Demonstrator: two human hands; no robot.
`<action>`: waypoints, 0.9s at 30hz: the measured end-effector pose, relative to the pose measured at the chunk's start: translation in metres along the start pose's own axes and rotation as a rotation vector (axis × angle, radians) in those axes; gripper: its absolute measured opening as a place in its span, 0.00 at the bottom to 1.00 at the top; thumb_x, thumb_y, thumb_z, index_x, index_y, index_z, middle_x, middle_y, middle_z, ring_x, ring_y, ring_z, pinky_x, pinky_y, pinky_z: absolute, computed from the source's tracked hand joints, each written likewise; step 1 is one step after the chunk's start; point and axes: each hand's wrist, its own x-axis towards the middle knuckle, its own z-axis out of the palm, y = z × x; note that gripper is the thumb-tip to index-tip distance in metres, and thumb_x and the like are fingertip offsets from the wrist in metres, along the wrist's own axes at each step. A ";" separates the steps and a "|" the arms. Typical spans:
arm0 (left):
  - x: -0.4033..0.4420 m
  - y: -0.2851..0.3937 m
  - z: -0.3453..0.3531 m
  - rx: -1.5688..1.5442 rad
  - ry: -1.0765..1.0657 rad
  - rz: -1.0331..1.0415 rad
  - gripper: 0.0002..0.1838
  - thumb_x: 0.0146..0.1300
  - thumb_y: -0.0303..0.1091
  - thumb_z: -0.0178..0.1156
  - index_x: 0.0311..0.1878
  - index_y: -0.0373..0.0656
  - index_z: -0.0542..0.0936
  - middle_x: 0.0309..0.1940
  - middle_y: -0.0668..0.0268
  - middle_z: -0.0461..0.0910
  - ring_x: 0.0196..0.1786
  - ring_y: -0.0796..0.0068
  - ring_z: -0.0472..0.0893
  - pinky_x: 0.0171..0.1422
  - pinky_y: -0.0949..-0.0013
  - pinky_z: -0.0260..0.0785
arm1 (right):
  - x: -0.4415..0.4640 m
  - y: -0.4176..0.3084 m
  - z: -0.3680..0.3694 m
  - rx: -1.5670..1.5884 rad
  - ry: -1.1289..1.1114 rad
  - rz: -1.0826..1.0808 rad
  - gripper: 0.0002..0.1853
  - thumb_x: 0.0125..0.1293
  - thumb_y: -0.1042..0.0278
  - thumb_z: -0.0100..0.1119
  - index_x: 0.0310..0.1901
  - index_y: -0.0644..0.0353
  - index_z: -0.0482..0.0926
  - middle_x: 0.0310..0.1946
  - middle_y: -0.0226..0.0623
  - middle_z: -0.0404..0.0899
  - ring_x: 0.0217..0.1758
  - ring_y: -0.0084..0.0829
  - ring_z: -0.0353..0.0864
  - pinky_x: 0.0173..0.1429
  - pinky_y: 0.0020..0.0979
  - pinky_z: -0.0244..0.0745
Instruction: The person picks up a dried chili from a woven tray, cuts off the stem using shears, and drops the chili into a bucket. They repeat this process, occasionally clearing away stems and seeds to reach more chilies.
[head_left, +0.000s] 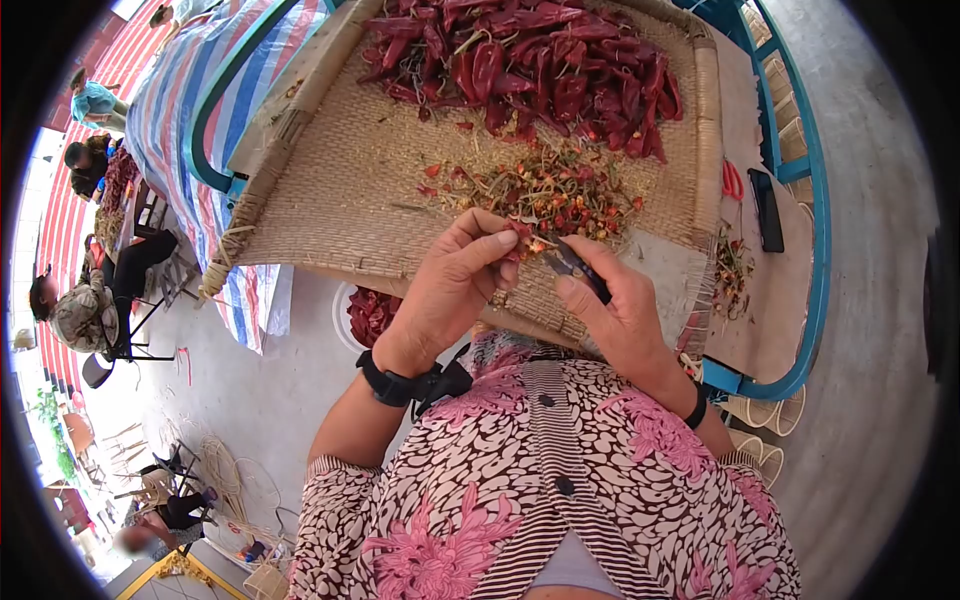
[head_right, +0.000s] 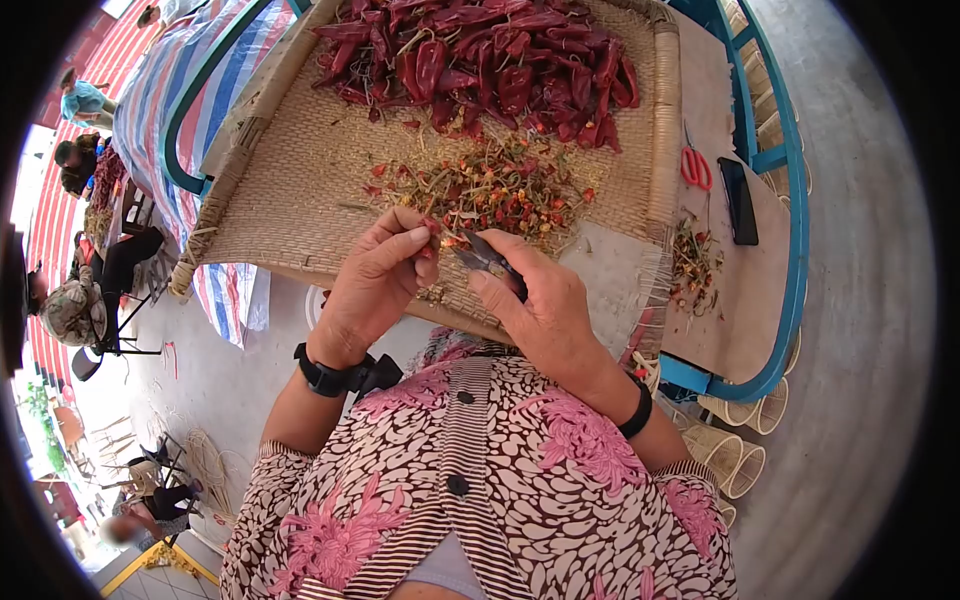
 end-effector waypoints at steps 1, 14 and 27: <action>0.000 -0.003 0.000 -0.022 0.000 -0.021 0.02 0.69 0.27 0.56 0.42 0.41 0.75 0.35 0.68 0.78 0.32 0.83 0.75 0.37 0.78 0.68 | 0.000 0.002 0.001 -0.010 0.020 -0.021 0.21 0.67 0.59 0.62 0.57 0.61 0.75 0.36 0.41 0.80 0.31 0.29 0.78 0.38 0.29 0.73; 0.008 -0.018 0.002 -0.316 -0.050 -0.156 0.06 0.70 0.30 0.55 0.45 0.38 0.77 0.36 0.66 0.79 0.30 0.82 0.71 0.34 0.77 0.64 | -0.001 0.005 -0.005 -0.185 0.086 -0.103 0.20 0.65 0.64 0.63 0.56 0.64 0.76 0.40 0.47 0.82 0.37 0.40 0.84 0.39 0.33 0.77; 0.015 -0.020 0.006 -0.215 -0.083 -0.183 0.05 0.70 0.31 0.56 0.44 0.41 0.75 0.32 0.69 0.76 0.29 0.81 0.70 0.32 0.76 0.61 | 0.001 0.008 -0.006 -0.101 0.084 -0.114 0.18 0.67 0.63 0.61 0.54 0.65 0.77 0.41 0.50 0.81 0.40 0.45 0.84 0.42 0.35 0.77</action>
